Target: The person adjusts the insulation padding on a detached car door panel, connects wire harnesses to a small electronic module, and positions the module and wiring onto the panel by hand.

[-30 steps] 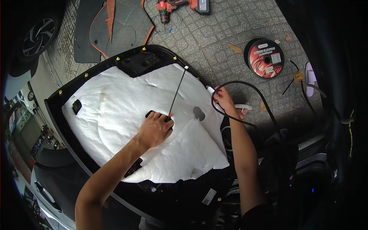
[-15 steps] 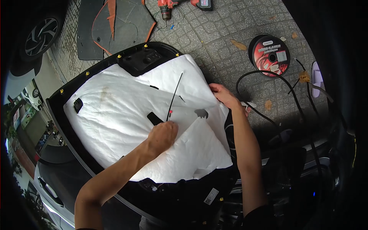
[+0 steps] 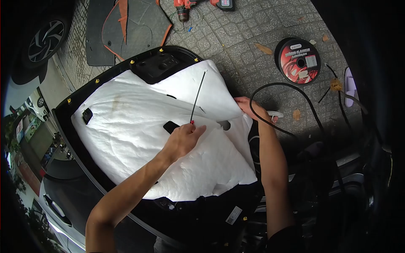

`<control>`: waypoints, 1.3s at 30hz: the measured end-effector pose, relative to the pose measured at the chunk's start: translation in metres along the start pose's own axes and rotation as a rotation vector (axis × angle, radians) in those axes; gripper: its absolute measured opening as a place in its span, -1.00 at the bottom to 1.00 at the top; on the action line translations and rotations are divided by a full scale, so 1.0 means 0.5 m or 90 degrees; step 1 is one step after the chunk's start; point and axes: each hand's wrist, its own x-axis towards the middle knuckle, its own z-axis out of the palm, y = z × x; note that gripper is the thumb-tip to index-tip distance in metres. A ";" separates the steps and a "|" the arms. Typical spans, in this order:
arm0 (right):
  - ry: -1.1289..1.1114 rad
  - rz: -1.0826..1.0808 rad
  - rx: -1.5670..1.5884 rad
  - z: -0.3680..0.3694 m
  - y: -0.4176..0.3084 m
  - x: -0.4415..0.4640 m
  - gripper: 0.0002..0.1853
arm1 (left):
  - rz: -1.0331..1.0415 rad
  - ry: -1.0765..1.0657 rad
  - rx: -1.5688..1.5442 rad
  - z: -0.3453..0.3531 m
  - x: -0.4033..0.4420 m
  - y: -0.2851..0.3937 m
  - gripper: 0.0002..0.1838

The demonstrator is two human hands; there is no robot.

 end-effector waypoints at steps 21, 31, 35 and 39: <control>0.083 -0.096 0.031 0.047 -0.044 -0.028 -0.71 | 0.390 -0.140 0.507 0.066 0.285 0.030 -0.36; 0.189 -0.140 0.007 0.121 -0.066 -0.102 -0.42 | 0.371 -0.115 0.401 0.083 0.317 -0.006 -0.62; 0.444 -0.412 -0.491 0.181 -0.074 -0.149 -0.42 | 0.341 -0.106 0.353 0.081 0.309 -0.009 -0.61; 0.439 -0.389 -0.523 0.176 -0.070 -0.165 -0.55 | 0.317 -0.108 0.372 0.082 0.301 -0.007 -0.63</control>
